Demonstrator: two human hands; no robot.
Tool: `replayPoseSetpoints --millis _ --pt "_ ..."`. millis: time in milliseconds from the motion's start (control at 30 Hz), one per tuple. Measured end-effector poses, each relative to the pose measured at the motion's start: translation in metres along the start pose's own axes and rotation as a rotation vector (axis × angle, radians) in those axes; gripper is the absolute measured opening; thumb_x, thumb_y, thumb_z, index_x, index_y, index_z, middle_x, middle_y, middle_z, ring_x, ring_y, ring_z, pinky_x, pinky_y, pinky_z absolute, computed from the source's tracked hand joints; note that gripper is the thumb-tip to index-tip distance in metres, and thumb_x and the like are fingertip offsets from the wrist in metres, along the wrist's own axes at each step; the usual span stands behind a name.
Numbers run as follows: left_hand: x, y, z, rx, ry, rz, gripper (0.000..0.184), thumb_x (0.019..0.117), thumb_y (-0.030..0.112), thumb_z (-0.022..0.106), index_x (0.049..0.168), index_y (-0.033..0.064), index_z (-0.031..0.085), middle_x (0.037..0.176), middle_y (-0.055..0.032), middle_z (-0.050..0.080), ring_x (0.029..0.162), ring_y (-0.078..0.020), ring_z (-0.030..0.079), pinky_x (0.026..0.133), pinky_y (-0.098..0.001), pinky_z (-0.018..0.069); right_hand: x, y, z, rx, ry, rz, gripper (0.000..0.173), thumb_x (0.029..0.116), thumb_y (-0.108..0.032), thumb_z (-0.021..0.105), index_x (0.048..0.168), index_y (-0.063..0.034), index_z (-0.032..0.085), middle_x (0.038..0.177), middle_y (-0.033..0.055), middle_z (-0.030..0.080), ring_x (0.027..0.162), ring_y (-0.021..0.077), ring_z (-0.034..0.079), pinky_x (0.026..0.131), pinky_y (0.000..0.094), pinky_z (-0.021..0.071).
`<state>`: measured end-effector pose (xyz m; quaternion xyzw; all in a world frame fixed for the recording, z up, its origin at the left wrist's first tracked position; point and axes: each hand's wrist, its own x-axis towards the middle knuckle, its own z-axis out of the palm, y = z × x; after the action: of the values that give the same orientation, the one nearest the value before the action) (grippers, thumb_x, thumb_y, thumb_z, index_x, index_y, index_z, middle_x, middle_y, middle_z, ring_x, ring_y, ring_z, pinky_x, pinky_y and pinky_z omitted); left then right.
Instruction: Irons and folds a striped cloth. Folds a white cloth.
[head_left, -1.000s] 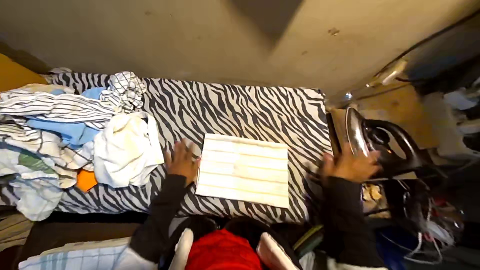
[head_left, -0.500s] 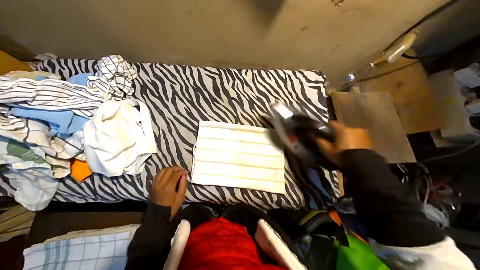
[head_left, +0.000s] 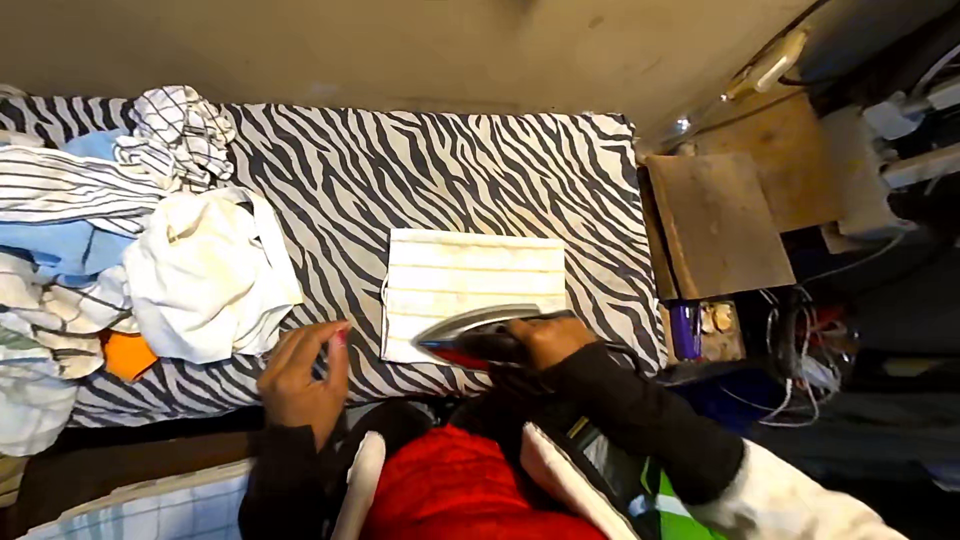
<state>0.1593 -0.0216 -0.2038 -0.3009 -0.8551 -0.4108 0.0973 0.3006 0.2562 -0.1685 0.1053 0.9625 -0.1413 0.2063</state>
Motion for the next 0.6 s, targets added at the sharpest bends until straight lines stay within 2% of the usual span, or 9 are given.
replayPoseSetpoints --millis 133,200,267,333,400,433,467,533,600 --pt "-0.002 0.032 0.013 -0.095 0.021 0.122 0.025 0.0981 0.015 0.057 0.096 0.001 0.077 0.093 -0.013 0.077 0.092 -0.0207 0.073 0.088 -0.0334 0.0567 0.049 -0.074 -0.014 0.003 -0.232 -0.032 0.034 0.1011 -0.015 0.058 0.131 -0.0003 0.061 0.112 0.0302 0.07 0.106 0.0526 0.067 0.086 0.0697 0.0502" --pt "-0.013 0.035 0.013 -0.143 0.018 0.166 0.025 0.0993 0.016 0.055 0.096 0.0035 0.077 0.088 -0.0102 0.077 0.086 -0.0172 0.072 0.082 -0.03 0.0561 0.047 -0.072 -0.01 -0.001 -0.22 -0.064 0.034 0.0994 -0.014 0.06 0.13 0.0005 0.061 0.109 0.0306 0.07 0.103 0.0532 0.068 0.084 0.0697 0.051" --pt "-0.029 0.025 0.017 -0.173 -0.004 0.167 0.025 0.0992 0.017 0.055 0.095 0.0051 0.077 0.084 -0.0083 0.076 0.082 -0.0153 0.071 0.08 -0.0275 0.0553 0.038 -0.055 -0.004 -0.02 -0.13 -0.078 0.029 0.0962 -0.014 0.064 0.12 0.0019 0.064 0.101 0.0298 0.072 0.094 0.0525 0.07 0.078 0.0686 0.0527" --pt "-0.045 0.011 0.028 -0.142 -0.085 0.163 0.025 0.0991 0.018 0.055 0.095 0.0068 0.077 0.087 -0.0069 0.077 0.087 -0.0161 0.072 0.083 -0.0283 0.0561 0.041 -0.046 -0.009 -0.046 -0.094 -0.046 0.028 0.0962 -0.013 0.064 0.119 0.0027 0.065 0.101 0.0303 0.072 0.094 0.0526 0.07 0.078 0.0682 0.0526" --pt "-0.055 0.002 0.042 -0.037 -0.242 0.192 0.027 0.0998 0.022 0.053 0.109 0.01 0.077 0.111 -0.0067 0.077 0.113 -0.0227 0.07 0.1 -0.0415 0.0523 0.056 -0.05 -0.018 -0.046 -0.096 -0.003 0.029 0.0982 -0.014 0.062 0.122 0.0018 0.066 0.106 0.0303 0.072 0.099 0.0524 0.07 0.081 0.0688 0.0519" --pt "-0.059 -0.001 0.049 0.037 -0.339 0.192 0.033 0.0993 0.025 0.053 0.121 0.0117 0.073 0.127 -0.0071 0.072 0.127 -0.0267 0.064 0.108 -0.053 0.0433 0.067 -0.051 -0.021 -0.042 -0.083 0.019 0.028 0.0986 -0.016 0.063 0.121 0.0001 0.066 0.105 0.0289 0.072 0.099 0.0514 0.07 0.08 0.0682 0.052" --pt "-0.061 -0.004 0.055 0.105 -0.418 0.175 0.041 0.0974 0.028 0.054 0.132 0.0117 0.067 0.137 -0.0082 0.067 0.134 -0.0302 0.059 0.11 -0.0645 0.0353 0.08 -0.051 -0.025 -0.036 -0.064 0.039 0.026 0.0981 -0.015 0.063 0.12 -0.0015 0.066 0.102 0.028 0.072 0.097 0.0515 0.07 0.077 0.0684 0.0524" --pt "-0.065 -0.011 0.062 0.152 -0.466 0.093 0.05 0.0933 0.025 0.059 0.14 0.0085 0.061 0.141 -0.0096 0.064 0.134 -0.0322 0.058 0.108 -0.0746 0.0271 0.107 -0.048 -0.043 -0.007 -0.036 0.115 0.029 0.0984 -0.014 0.062 0.126 -0.0034 0.066 0.103 0.0302 0.072 0.098 0.0544 0.069 0.076 0.071 0.0515" --pt "-0.065 -0.014 0.063 0.168 -0.408 0.049 0.047 0.0932 0.023 0.055 0.137 0.0087 0.064 0.134 -0.0081 0.069 0.126 -0.029 0.065 0.108 -0.0708 0.0291 0.132 -0.039 -0.064 0.006 -0.028 0.221 0.033 0.0997 -0.016 0.061 0.131 -0.0051 0.063 0.11 0.0318 0.07 0.105 0.0557 0.067 0.08 0.0721 0.0503"
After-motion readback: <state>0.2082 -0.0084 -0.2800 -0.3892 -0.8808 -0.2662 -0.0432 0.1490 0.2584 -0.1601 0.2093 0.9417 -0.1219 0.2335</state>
